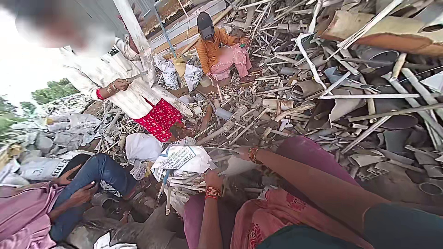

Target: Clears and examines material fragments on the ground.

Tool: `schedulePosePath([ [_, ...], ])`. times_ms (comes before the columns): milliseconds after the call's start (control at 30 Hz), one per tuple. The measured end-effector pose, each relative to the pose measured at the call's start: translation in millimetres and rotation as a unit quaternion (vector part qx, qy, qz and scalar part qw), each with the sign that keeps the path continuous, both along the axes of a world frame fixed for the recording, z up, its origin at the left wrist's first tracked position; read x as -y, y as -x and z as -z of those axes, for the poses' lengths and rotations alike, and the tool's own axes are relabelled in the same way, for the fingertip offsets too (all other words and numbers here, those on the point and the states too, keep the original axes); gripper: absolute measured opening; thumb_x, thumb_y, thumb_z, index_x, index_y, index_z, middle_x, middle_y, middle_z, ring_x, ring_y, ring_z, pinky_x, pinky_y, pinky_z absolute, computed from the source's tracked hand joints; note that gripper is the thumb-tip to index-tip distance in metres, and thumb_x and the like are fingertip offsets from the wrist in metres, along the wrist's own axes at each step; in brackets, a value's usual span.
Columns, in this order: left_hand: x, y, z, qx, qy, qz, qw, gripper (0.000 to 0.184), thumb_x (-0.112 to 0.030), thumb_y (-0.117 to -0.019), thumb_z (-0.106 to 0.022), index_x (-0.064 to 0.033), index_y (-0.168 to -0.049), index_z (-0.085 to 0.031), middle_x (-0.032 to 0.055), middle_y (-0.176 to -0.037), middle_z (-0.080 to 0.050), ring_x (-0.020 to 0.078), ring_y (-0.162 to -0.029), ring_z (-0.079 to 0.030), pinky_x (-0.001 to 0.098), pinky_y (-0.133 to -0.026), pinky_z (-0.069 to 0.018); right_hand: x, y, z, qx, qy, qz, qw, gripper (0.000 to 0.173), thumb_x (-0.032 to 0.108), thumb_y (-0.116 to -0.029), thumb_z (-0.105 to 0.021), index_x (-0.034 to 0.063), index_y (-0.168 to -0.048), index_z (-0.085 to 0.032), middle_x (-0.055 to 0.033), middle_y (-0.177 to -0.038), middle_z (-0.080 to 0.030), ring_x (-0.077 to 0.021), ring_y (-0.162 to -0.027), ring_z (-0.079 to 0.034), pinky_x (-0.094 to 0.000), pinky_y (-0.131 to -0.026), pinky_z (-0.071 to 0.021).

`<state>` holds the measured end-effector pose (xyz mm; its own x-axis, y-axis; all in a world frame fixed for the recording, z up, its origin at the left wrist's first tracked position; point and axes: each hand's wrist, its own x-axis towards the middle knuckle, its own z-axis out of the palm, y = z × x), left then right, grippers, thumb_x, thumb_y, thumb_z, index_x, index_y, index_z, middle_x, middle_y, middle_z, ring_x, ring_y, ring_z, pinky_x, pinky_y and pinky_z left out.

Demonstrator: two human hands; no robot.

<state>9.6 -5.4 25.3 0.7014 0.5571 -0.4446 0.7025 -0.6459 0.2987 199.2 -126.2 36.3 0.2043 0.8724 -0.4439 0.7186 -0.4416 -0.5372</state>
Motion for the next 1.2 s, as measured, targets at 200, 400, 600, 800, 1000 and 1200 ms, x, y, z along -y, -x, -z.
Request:
schedulePosePath([
  [200, -4.9, 1.6, 6.8, 0.045, 0.044, -0.007, 0.998, 0.034, -0.028, -0.0986, -0.066, -0.0105, -0.128, -0.070, 0.0149, -0.130, -0.068, 0.0319, -0.126, -0.061, 0.0556, -0.111, -0.0431, -1.3, -0.5, 0.8, 0.016, -0.006, 0.023, 1.000, 0.046, 0.027, -0.1122, -0.043, -0.0040, -0.145, -0.052, -0.0295, -0.146, -0.054, -0.0417, -0.140, -0.049, -0.0567, -0.118, -0.0333],
  [400, -5.5, 7.0, 8.5, 0.076, 0.060, -0.007, 0.995, 0.033, -0.026, -0.1018, -0.062, -0.0083, -0.129, -0.068, 0.0148, -0.130, -0.068, 0.0308, -0.127, -0.061, 0.0531, -0.112, -0.0425, -2.4, -6.5, 11.2, 0.023, -0.019, 0.014, 0.999, 0.045, 0.026, -0.1121, -0.043, -0.0030, -0.145, -0.053, -0.0283, -0.146, -0.054, -0.0408, -0.141, -0.048, -0.0550, -0.119, -0.0323],
  [600, -3.5, 5.6, 11.1, 0.084, 0.073, 0.004, 0.994, 0.035, -0.022, -0.1017, -0.062, -0.0031, -0.131, -0.066, 0.0182, -0.130, -0.067, 0.0322, -0.126, -0.061, 0.0518, -0.112, -0.0424, 0.9, -5.5, 7.4, 0.015, -0.015, 0.007, 1.000, 0.045, 0.024, -0.1121, -0.044, -0.0059, -0.144, -0.053, -0.0301, -0.145, -0.054, -0.0411, -0.141, -0.048, -0.0546, -0.119, -0.0324],
  [800, 7.9, 7.2, 13.7, 0.093, 0.115, 0.008, 0.989, 0.034, -0.016, -0.1012, -0.063, 0.0035, -0.129, -0.064, 0.0223, -0.128, -0.067, 0.0325, -0.125, -0.062, 0.0472, -0.112, -0.0427, 8.7, -4.6, 9.8, 0.026, -0.005, -0.010, 1.000, 0.043, 0.023, -0.1121, -0.044, -0.0062, -0.142, -0.054, -0.0302, -0.143, -0.055, -0.0422, -0.139, -0.050, -0.0556, -0.118, -0.0333],
  [1000, 3.2, 5.7, 13.4, 0.107, 0.116, 0.003, 0.988, 0.035, -0.016, -0.0994, -0.065, 0.0057, -0.128, -0.064, 0.0248, -0.126, -0.066, 0.0347, -0.122, -0.062, 0.0484, -0.110, -0.0440, 2.4, -5.2, 4.0, 0.037, 0.005, -0.020, 0.999, 0.044, 0.024, -0.1121, -0.044, -0.0059, -0.143, -0.053, -0.0300, -0.145, -0.054, -0.0417, -0.140, -0.048, -0.0545, -0.119, -0.0322],
  [1200, 4.3, 7.6, 15.8, 0.090, 0.110, 0.004, 0.990, 0.035, -0.016, -0.0982, -0.067, 0.0047, -0.126, -0.065, 0.0249, -0.125, -0.066, 0.0356, -0.122, -0.062, 0.0502, -0.110, -0.0438, 2.0, -3.3, 6.7, 0.034, 0.019, -0.038, 0.999, 0.045, 0.025, -0.1122, -0.044, -0.0060, -0.144, -0.052, -0.0310, -0.145, -0.054, -0.0426, -0.140, -0.048, -0.0555, -0.118, -0.0332],
])
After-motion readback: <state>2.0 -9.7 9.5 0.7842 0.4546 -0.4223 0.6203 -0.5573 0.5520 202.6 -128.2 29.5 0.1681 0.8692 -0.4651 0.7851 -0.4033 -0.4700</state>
